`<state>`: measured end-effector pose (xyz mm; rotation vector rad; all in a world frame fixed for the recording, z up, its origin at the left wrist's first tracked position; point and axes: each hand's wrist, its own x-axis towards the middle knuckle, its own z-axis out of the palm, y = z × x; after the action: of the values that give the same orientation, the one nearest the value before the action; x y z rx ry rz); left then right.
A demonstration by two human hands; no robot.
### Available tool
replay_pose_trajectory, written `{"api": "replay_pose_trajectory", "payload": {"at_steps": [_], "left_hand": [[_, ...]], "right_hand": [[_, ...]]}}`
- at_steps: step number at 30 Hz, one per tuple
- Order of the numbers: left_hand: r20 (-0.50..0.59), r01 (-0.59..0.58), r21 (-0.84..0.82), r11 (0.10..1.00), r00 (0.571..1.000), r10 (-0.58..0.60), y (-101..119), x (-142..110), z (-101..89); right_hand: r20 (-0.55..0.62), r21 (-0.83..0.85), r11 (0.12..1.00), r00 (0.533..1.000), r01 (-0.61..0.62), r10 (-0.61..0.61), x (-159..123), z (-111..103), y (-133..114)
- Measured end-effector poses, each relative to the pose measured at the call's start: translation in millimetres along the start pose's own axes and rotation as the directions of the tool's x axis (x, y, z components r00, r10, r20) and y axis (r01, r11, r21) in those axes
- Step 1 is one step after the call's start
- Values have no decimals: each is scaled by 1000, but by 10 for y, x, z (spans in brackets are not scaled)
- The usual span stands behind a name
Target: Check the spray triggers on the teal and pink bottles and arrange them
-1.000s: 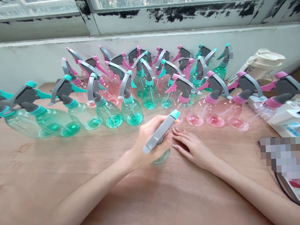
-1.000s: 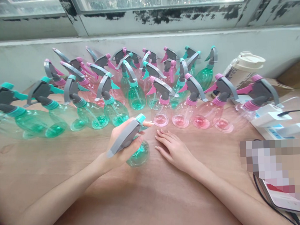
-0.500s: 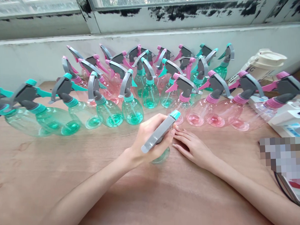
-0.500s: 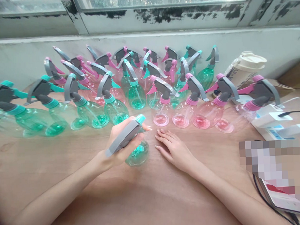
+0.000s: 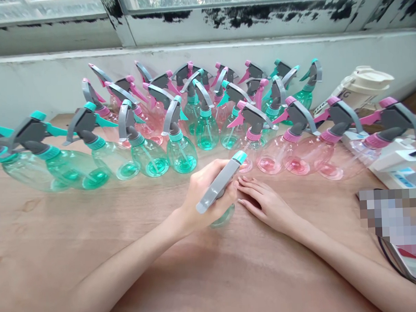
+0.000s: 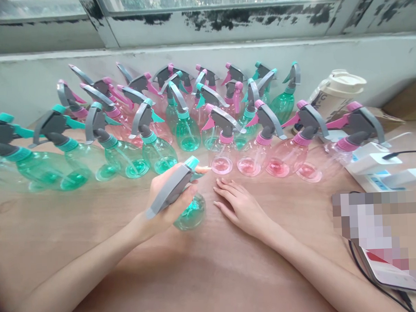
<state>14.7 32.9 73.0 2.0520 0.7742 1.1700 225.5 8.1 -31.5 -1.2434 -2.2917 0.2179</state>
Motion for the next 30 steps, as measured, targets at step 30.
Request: {"api": "replay_pose_trajectory", "payload": {"at_steps": [30], "left_hand": [[-8, -2, 62, 998, 1000, 3, 9, 7, 0]], "right_hand": [[-15, 16, 1000, 1000, -5, 6, 12, -18, -21]]}}
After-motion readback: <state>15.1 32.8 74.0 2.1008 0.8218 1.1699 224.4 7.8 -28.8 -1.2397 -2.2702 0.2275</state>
